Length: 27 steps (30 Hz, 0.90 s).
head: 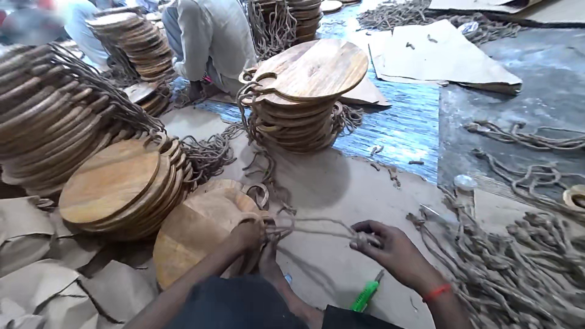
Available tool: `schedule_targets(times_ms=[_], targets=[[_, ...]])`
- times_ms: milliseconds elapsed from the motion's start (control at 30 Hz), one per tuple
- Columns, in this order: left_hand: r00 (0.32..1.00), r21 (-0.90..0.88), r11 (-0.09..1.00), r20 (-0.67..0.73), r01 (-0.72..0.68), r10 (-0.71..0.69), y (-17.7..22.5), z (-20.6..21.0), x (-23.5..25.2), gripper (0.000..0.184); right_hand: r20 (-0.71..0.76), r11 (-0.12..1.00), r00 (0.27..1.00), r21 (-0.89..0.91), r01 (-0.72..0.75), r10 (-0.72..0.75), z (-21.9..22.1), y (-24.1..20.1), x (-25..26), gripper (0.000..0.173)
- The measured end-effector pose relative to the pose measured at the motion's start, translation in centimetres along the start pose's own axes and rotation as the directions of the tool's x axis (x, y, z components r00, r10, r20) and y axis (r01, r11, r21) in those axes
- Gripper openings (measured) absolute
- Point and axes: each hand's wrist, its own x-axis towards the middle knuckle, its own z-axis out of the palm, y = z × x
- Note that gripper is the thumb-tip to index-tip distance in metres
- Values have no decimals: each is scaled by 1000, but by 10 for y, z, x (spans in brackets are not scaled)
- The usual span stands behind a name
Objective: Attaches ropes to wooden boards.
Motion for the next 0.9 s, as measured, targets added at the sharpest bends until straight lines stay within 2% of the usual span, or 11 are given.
schedule_targets(times_ms=[67, 100, 233, 333, 400, 500, 600, 667, 733, 833, 900], targets=[[993, -11, 997, 96, -70, 71, -10, -33, -3, 56, 31, 999, 999, -24, 44, -43, 3, -13, -14, 40], [993, -53, 993, 55, -101, 104, -15, -54, -2, 53, 50, 997, 997, -40, 67, -65, 5, -22, -22, 38], [933, -126, 985, -353, -119, 68, -14, -112, 53, 47, 97, 977, 977, -77, 197, -189, 18, -53, -40, 32], [931, -230, 972, -341, 49, -128, 17, -102, 107, 57, 23, 955, 958, -82, 286, -285, 26, -66, -45, 29], [906, -312, 950, -398, 15, -145, 37, -74, 137, 55, -56, 948, 947, -47, 315, -317, 27, -62, -46, 26], [867, -320, 888, -476, -329, 149, 66, -49, 133, 42, -186, 958, 940, -27, 286, -286, 25, -41, -48, 22], [741, -450, 597, -503, -664, 445, 94, -55, 84, 52, -294, 970, 926, -121, 211, -238, 14, -16, -47, 22], [677, -527, 433, -477, -731, 561, 107, -66, 45, 66, -326, 954, 904, -207, 217, -276, 8, -5, -39, 22], [563, -493, 321, -487, -808, 668, 119, -76, 13, 57, -333, 933, 879, -229, 277, -342, 2, -10, -27, 20], [448, -416, 290, -356, -862, 820, 135, -79, -6, 34, -382, 867, 778, -249, 433, -498, 0, -30, -12, 15], [465, -488, 315, -224, -814, 856, 135, -69, -7, 35, -402, 809, 704, -338, 481, -586, -1, -37, -8, 15]])
